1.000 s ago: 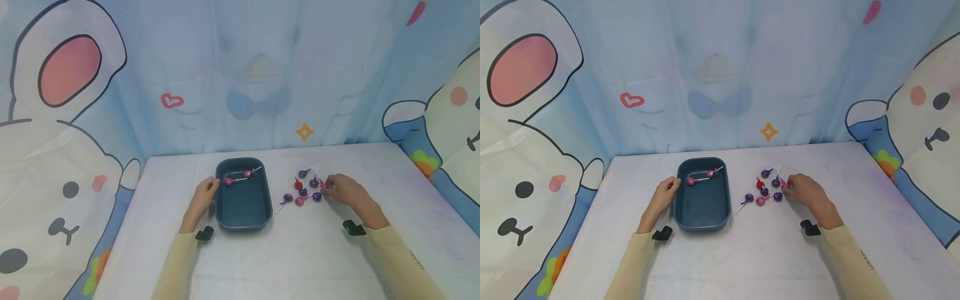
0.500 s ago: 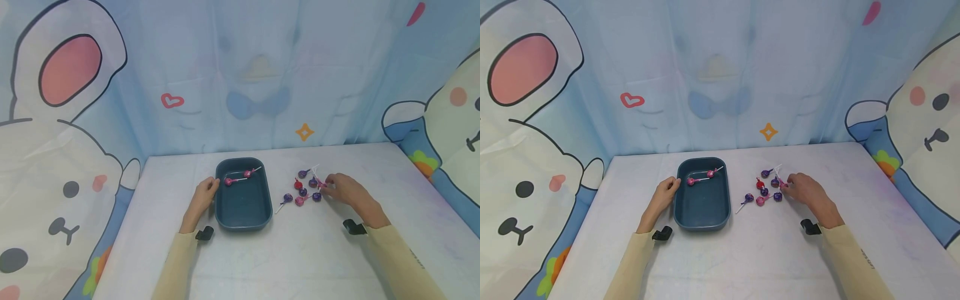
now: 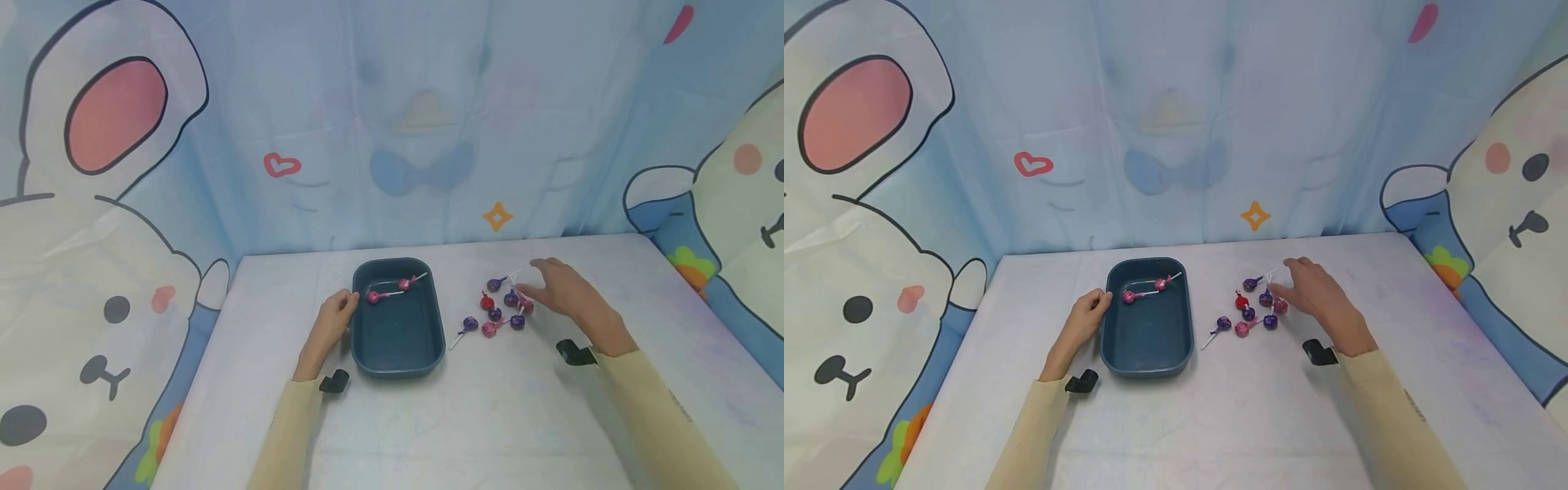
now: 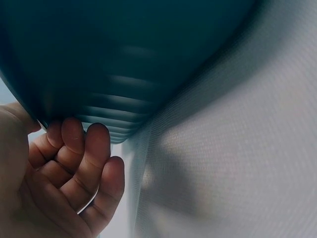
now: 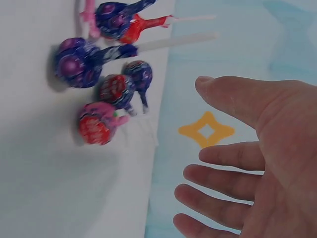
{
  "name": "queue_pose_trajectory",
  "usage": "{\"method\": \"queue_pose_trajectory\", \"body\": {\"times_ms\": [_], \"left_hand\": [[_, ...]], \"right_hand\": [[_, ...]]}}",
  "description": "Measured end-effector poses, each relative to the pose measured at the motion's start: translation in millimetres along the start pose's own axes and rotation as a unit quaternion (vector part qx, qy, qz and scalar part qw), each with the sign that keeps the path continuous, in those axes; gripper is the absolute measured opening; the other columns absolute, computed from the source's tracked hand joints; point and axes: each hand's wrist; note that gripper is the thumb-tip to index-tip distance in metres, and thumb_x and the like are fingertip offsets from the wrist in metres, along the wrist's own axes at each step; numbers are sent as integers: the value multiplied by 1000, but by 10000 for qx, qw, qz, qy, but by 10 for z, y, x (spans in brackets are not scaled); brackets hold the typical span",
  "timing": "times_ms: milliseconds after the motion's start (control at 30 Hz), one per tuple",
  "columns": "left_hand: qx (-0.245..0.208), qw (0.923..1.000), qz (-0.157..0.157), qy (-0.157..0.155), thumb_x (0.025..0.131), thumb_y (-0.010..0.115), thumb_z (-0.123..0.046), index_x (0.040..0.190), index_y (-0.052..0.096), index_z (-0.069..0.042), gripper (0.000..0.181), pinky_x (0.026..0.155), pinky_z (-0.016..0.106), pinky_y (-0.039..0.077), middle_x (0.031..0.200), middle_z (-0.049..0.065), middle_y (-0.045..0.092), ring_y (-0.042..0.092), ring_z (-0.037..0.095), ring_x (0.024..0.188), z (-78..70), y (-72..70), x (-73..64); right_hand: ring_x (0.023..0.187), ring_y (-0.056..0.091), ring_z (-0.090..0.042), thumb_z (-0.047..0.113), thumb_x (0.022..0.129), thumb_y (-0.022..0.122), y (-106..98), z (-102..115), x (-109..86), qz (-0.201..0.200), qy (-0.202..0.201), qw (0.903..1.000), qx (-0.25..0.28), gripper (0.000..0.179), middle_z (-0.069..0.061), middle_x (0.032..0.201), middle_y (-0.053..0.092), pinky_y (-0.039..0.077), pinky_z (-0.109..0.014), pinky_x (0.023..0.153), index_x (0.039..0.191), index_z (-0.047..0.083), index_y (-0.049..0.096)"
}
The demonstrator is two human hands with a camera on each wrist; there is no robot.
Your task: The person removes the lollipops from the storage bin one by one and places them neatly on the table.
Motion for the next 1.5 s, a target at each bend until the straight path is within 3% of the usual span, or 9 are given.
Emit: {"method": "queue_pose_trajectory", "body": {"times_ms": [367, 867, 1500], "left_hand": [[-19, 10000, 12, 21, 95, 44, -41, 76, 48, -13, 34, 54, 27, 36, 66, 2, 46, 45, 17, 61, 2, -7, -2], [-74, 10000, 23, 18, 95, 45, -37, 78, 48, -13, 30, 54, 28, 37, 67, 2, 47, 46, 16, 61, 6, -3, 7], [-106, 9999, 42, 73, 95, 44, -43, 79, 49, -13, 34, 54, 28, 37, 68, 2, 47, 46, 15, 62, 22, -13, -2]], "right_hand": [[128, 27, -48, 40, 86, 60, -31, 281, 26, -63, -339, 9994, 4, 74, -31, 139, 29, 27, -59, 99, 138, -3, 29], [126, 36, -42, 44, 85, 61, -90, 699, 80, -337, -979, 9946, -30, 74, -26, 138, 36, 31, -55, 100, 137, -1, 35], [124, 42, -36, 40, 83, 64, 3, 1266, 195, -663, -1636, 9837, -336, 67, -22, 134, 45, 36, -49, 100, 133, 1, 42]]}}
Point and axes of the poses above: each hand's wrist, its own x-axis towards the middle knuckle, its own y-axis out of the palm, z = x × y
